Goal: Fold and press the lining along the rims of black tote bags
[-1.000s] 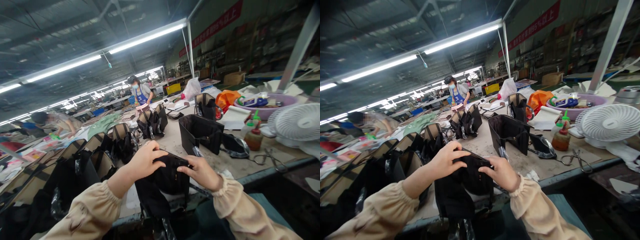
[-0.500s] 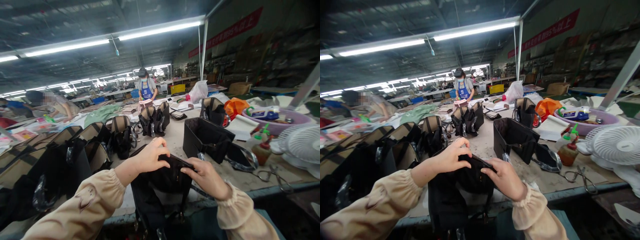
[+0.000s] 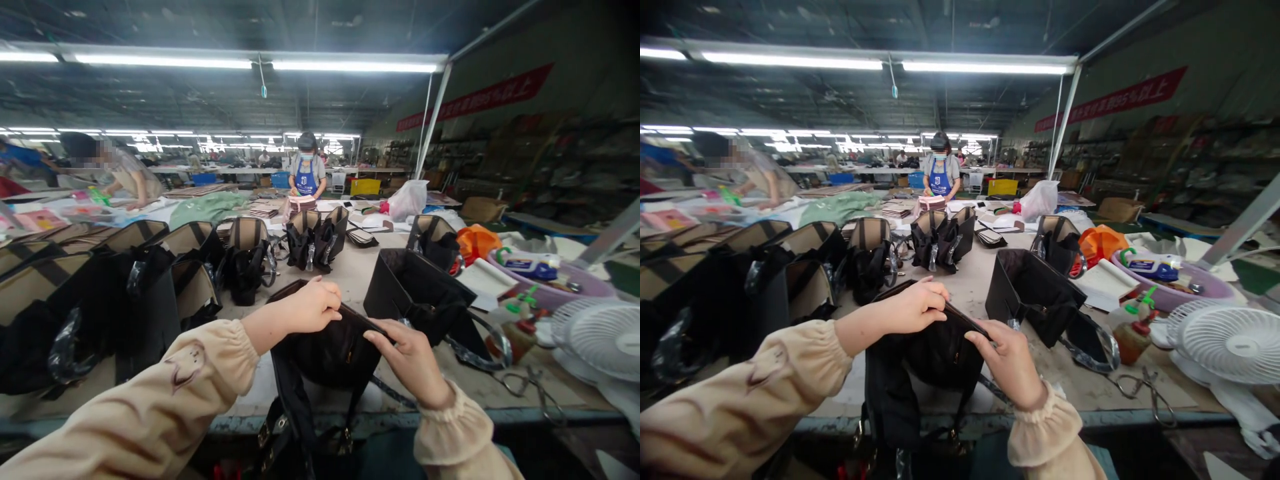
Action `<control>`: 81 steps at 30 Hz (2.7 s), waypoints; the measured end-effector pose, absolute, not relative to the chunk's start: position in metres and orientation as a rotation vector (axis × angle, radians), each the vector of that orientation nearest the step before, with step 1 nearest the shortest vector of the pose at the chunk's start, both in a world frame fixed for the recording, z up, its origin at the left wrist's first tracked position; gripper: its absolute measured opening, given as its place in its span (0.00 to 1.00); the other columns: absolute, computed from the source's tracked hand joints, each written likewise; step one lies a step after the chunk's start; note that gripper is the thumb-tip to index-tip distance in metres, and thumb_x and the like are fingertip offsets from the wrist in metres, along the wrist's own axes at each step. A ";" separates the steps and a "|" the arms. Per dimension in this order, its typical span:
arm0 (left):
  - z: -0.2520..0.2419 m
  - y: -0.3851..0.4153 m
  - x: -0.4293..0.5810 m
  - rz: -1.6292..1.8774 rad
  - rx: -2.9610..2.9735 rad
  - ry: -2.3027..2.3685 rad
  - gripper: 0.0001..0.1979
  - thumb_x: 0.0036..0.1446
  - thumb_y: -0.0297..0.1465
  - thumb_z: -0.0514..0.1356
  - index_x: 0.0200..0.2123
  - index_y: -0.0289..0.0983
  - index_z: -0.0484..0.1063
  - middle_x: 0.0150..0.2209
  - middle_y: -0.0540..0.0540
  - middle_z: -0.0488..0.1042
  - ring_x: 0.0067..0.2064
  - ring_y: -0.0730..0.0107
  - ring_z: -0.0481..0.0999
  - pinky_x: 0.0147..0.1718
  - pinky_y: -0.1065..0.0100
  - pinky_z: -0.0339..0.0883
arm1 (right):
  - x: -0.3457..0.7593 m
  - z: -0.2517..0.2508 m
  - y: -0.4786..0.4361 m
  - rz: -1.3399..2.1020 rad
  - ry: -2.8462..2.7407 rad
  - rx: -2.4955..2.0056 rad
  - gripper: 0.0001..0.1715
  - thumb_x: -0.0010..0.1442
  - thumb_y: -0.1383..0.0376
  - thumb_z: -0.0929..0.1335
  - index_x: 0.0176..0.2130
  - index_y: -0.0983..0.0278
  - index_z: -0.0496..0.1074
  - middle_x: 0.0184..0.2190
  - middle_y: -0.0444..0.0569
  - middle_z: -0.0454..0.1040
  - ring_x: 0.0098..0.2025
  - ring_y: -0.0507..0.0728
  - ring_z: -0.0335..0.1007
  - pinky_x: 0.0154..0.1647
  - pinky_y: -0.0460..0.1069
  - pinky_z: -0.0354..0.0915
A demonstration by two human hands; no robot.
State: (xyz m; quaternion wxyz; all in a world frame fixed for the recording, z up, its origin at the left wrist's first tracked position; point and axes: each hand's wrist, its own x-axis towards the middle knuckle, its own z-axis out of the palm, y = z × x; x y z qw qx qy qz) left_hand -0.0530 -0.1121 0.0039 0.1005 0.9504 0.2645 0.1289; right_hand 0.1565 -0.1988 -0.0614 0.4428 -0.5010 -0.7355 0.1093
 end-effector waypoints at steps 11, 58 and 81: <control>0.004 -0.110 -0.049 0.362 2.754 0.823 0.10 0.53 0.29 0.60 0.21 0.34 0.69 0.39 0.48 0.74 0.42 0.67 0.73 0.59 0.43 0.44 | 0.159 -0.063 -0.193 0.221 -1.810 -1.229 0.12 0.60 0.60 0.65 0.40 0.60 0.76 0.37 0.49 0.79 0.39 0.58 0.75 0.41 0.50 0.70; 0.004 -0.106 -0.028 0.317 2.839 1.123 0.11 0.53 0.32 0.59 0.26 0.31 0.77 0.30 0.39 0.78 0.37 0.56 0.77 0.54 0.47 0.57 | 0.142 -0.051 -0.187 0.144 -1.758 -1.397 0.15 0.59 0.58 0.65 0.34 0.64 0.76 0.32 0.50 0.78 0.36 0.58 0.74 0.40 0.51 0.68; 0.005 -0.103 -0.026 0.328 2.851 1.113 0.10 0.50 0.28 0.57 0.29 0.31 0.77 0.32 0.37 0.78 0.40 0.56 0.77 0.54 0.51 0.60 | 0.135 -0.017 -0.167 0.014 -2.023 -1.458 0.13 0.57 0.65 0.64 0.37 0.62 0.78 0.35 0.49 0.79 0.38 0.58 0.75 0.43 0.51 0.69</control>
